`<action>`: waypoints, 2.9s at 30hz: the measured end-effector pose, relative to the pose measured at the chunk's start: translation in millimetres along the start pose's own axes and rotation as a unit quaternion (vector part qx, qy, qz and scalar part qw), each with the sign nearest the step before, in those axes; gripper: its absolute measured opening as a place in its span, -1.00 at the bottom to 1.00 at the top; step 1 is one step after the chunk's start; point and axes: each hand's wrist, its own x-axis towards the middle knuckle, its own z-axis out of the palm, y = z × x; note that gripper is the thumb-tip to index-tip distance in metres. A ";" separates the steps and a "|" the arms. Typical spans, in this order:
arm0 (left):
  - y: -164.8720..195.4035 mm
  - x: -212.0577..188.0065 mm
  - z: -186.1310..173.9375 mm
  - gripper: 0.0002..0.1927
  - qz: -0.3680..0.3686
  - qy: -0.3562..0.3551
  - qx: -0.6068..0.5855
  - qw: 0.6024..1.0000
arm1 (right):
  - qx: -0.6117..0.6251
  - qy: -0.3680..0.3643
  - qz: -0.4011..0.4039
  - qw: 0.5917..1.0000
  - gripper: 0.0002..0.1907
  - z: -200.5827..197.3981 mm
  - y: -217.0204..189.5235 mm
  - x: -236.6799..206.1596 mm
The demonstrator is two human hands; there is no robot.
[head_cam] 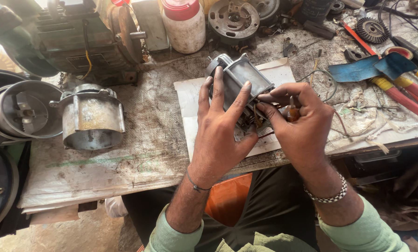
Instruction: The person works on a disassembled electric motor armature on a cluttered workbench, routing and pressing winding wires into the slots by hand, then uses a screwdriver to adjust and tighten components inside the motor housing. Near the end they pick up pliers and continue working on the motor windings.
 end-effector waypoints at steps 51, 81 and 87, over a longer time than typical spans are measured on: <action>5.0 -1.8 8.7 -0.33 -0.001 0.010 0.017 1.000 | -0.136 -0.038 -0.076 0.987 -0.62 -8.9 -4.9 11.2; 4.2 -1.9 9.4 -0.27 0.005 0.011 0.021 1.000 | -0.129 -0.023 -0.079 0.988 -0.60 -8.1 -7.5 9.9; 4.6 -2.1 9.3 -0.26 0.006 0.017 0.015 1.000 | -0.120 -0.032 -0.072 0.990 -0.58 -7.6 -3.4 8.1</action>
